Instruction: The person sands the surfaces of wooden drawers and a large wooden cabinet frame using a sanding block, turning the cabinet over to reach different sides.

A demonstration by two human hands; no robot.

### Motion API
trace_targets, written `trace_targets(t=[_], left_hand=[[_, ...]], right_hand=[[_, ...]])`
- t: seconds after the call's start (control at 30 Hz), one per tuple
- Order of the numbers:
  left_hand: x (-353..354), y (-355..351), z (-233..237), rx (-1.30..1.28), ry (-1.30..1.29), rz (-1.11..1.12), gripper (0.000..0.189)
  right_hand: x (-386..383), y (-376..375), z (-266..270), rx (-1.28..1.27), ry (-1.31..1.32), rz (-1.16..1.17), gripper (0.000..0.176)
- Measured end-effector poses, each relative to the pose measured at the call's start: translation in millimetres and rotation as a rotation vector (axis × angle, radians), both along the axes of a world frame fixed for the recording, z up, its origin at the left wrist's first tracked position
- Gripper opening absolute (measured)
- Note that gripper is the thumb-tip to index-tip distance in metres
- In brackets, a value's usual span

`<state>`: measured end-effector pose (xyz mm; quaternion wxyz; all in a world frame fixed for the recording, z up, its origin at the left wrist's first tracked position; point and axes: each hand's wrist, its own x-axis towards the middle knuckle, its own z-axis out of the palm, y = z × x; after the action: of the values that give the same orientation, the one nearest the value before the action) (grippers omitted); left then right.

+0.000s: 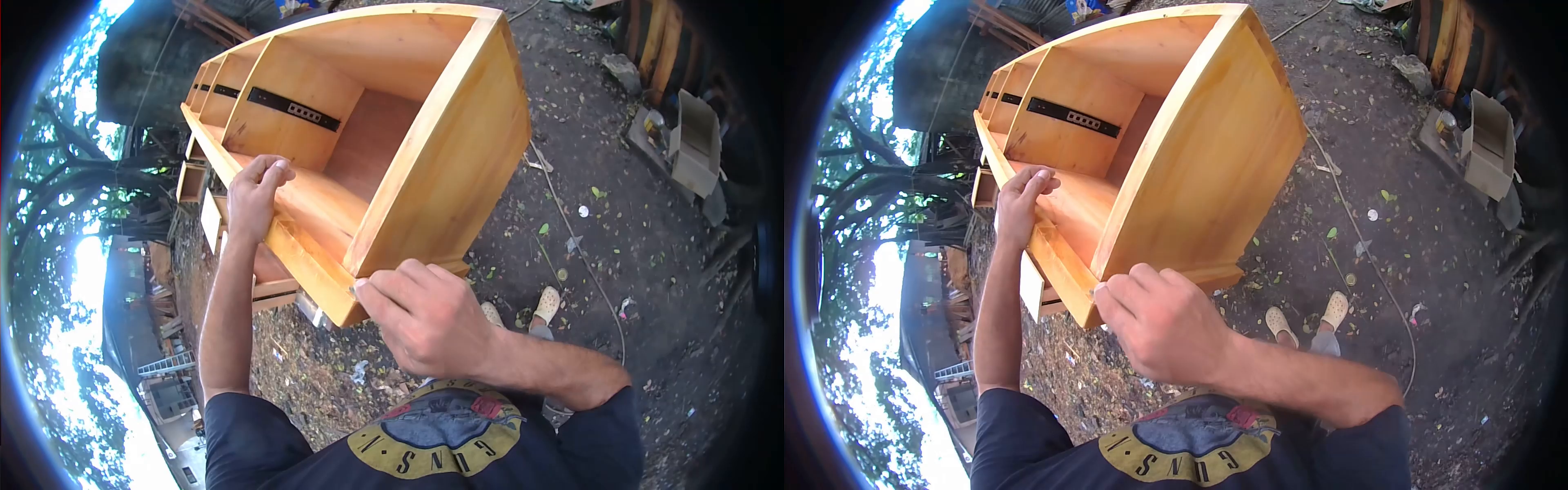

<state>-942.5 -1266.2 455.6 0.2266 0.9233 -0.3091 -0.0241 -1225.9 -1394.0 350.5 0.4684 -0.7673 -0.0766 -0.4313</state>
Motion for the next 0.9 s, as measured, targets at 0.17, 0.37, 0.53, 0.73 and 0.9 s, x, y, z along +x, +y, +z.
trace_targets(t=[0.17,0.37,0.53,0.73,0.9], left_hand=[[6.5,3.9,-3.1,-0.02,0.017,-0.008,0.035],[6.1,3.4,-2.3,0.001,0.004,0.006,0.035],[5.6,4.4,-2.2,-0.027,0.021,0.003,0.035],[0.6,-0.2,1.6,-0.005,0.026,0.01,0.036],[2.8,1.8,-1.7,-0.039,0.057,-0.007,0.038]], right_hand=[[0.9,-4.9,5.1,-0.086,0.05,-0.018,0.031],[-2.1,-5.6,5.1,-0.055,0.049,0.039,0.042],[11.3,-0.4,-13.5,0.106,0.021,0.074,0.047],[11.8,1.5,-29.2,0.321,-0.009,0.163,0.051],[13.3,5.0,-25.3,0.369,-0.021,0.168,0.05]])
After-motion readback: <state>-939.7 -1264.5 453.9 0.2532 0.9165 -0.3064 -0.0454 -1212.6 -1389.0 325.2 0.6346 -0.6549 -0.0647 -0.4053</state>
